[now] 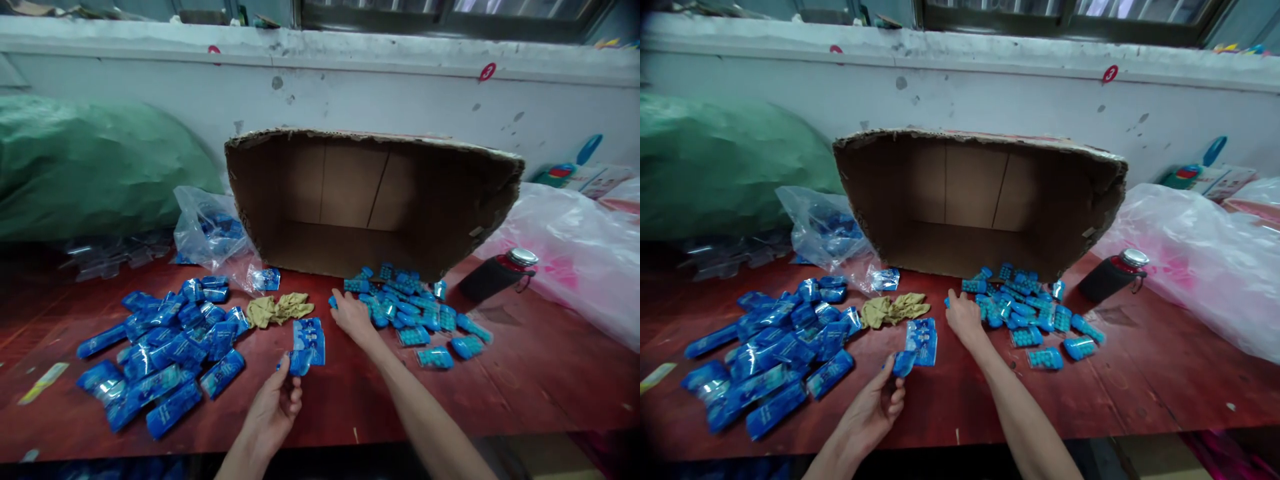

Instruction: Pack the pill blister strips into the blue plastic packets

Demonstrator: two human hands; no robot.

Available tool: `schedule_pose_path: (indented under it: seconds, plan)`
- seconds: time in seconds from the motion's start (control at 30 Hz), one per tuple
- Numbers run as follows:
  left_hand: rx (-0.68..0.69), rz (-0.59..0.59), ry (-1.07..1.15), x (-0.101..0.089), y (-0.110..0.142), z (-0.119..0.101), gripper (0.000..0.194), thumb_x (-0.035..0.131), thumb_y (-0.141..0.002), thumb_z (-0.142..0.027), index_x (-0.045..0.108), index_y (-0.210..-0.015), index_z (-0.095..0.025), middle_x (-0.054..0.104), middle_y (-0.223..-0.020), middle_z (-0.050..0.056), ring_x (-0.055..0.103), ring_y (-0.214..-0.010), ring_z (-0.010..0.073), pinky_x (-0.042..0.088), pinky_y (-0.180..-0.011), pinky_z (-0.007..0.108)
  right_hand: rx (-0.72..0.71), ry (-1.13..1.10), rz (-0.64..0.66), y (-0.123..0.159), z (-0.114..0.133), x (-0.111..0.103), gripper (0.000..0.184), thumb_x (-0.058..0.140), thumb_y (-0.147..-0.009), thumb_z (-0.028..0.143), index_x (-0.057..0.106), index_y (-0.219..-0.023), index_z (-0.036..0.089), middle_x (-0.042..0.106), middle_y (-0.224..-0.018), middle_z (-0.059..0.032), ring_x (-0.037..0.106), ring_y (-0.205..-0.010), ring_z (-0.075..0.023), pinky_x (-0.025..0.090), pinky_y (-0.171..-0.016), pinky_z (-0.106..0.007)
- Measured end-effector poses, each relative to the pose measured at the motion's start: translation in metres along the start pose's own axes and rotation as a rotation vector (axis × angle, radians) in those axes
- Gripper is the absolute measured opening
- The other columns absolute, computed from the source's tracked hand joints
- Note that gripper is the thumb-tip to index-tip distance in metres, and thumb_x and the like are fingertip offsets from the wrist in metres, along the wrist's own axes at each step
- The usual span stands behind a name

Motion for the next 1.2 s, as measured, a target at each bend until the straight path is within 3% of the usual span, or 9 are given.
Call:
schedule_pose_path:
  seconds: [0.13,0.27,0.37,0.83,1.07,1.2]
  plan:
    - [-0.032,0.009,0.061,0.0,0.0,0.002,0.013,0.054,-0.077,-0.027,0.047,-0.071,-0.017,0.051,-0.046,-0.003,0.039,-0.032,0.0044,0.024,-0.03,0.013,-0.023,-0.195,0.098,0.031,0.005,-0.009,0.046,0.045,-0.078,0.022,0.037,-0.123,0.02,0.059,-0.084,-0.0026,0.061,-0.073,-0.0177,0.049,-0.064,-0.031]
    - [-0.053,0.019,0.092,0.006,0.002,0.006,0.015,0.053,-0.078,-0.028,0.046,-0.069,-0.017,0.051,-0.045,-0.003,0.039,-0.032,0.0046,0.025,-0.03,0.014,0.041,-0.918,0.216,0.075,0.014,-0.001,0.049,0.052,-0.074,0.029,0.036,-0.12,0.024,0.056,-0.092,-0.0016,0.059,-0.063,-0.0132,0.051,-0.047,-0.025]
    - [-0.032,0.019,0.093,0.009,0.004,0.007,0.014,0.055,-0.076,-0.029,0.048,-0.071,-0.018,0.051,-0.045,-0.003,0.041,-0.032,0.005,0.026,-0.03,0.014,0.08,-1.118,0.238,0.095,0.019,0.011,0.048,0.059,-0.069,0.026,0.041,-0.114,0.024,0.055,-0.093,-0.0016,0.058,-0.066,-0.0135,0.053,-0.047,-0.025]
    - [0.071,0.019,0.099,0.007,0.009,0.003,0.014,0.052,-0.078,-0.028,0.047,-0.07,-0.018,0.052,-0.044,-0.003,0.044,-0.033,0.006,0.03,-0.031,0.014,0.059,-1.089,0.155,0.116,0.018,0.017,0.042,0.062,-0.069,0.021,0.043,-0.106,0.024,0.055,-0.098,-0.0024,0.056,-0.077,-0.0161,0.054,-0.06,-0.029]
    - [0.097,0.043,0.124,0.008,0.01,0.001,0.013,0.052,-0.078,-0.029,0.047,-0.071,-0.018,0.053,-0.045,-0.002,0.046,-0.035,0.0068,0.032,-0.031,0.014,-0.01,-0.899,0.004,0.126,0.017,0.013,0.037,0.06,-0.071,0.016,0.046,-0.105,0.024,0.056,-0.101,-0.0027,0.055,-0.089,-0.0171,0.047,-0.078,-0.028]
    - [0.104,0.039,0.13,0.006,0.009,0.002,0.012,0.053,-0.078,-0.028,0.048,-0.073,-0.018,0.054,-0.045,-0.002,0.047,-0.035,0.0069,0.034,-0.032,0.014,-0.061,-0.815,-0.068,0.129,0.014,0.014,0.038,0.059,-0.071,0.015,0.047,-0.106,0.022,0.057,-0.102,-0.0047,0.055,-0.093,-0.019,0.046,-0.08,-0.029]
Point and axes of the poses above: each hand's wrist, its own y-axis away from the middle knuckle, its own x-axis out of the palm, z = x × y, the point moved 6 cm from there along -y, towards the middle knuckle
